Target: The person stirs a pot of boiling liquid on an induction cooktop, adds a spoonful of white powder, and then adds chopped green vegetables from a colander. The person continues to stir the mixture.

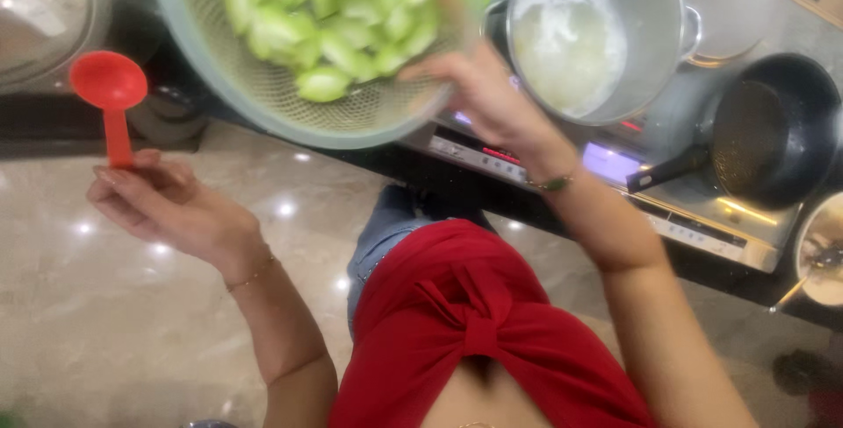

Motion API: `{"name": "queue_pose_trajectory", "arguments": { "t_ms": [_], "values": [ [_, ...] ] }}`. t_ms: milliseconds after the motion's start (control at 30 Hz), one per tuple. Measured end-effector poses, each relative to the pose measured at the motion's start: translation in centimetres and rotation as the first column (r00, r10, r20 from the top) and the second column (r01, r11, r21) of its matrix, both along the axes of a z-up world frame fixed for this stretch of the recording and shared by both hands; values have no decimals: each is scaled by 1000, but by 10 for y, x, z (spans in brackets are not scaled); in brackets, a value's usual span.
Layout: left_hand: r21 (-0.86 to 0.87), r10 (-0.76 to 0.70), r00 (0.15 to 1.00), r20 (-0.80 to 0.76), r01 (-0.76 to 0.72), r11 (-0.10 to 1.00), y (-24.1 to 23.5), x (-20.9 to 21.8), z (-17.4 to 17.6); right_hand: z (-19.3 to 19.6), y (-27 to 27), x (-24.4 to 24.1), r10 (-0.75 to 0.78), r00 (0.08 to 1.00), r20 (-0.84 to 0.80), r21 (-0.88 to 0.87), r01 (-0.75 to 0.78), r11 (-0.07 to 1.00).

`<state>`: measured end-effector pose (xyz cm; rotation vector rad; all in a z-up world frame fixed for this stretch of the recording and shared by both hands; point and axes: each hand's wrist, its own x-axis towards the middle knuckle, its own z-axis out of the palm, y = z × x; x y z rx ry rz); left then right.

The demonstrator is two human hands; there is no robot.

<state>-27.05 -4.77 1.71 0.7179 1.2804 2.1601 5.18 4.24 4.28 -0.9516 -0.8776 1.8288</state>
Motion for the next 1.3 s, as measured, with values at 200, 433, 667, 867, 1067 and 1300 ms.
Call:
{"name": "queue_pose_trajectory", "arguments": {
  "t_ms": [200,433,667,867,1067,1300],
  "values": [
    [-70,-184,982,-29,182,981,22,37,0,57,-23,145,-332,905,267,179,292,940],
    [-115,-552,828,103,561,820,41,131,-10,27,-49,257,-603,749,274,520,412,748],
    [-174,-669,742,40,665,727,48,170,-4,-1,-68,295,-746,508,431,630,423,651],
    [-189,-676,736,23,668,720,48,175,-2,5,-76,288,-755,292,588,723,230,652],
    [-219,-675,737,29,664,715,45,177,-3,16,-72,268,-795,173,582,795,82,600],
    [-225,-674,739,12,659,718,47,178,-3,31,-76,246,-832,80,549,834,1,551]
  ]
}}
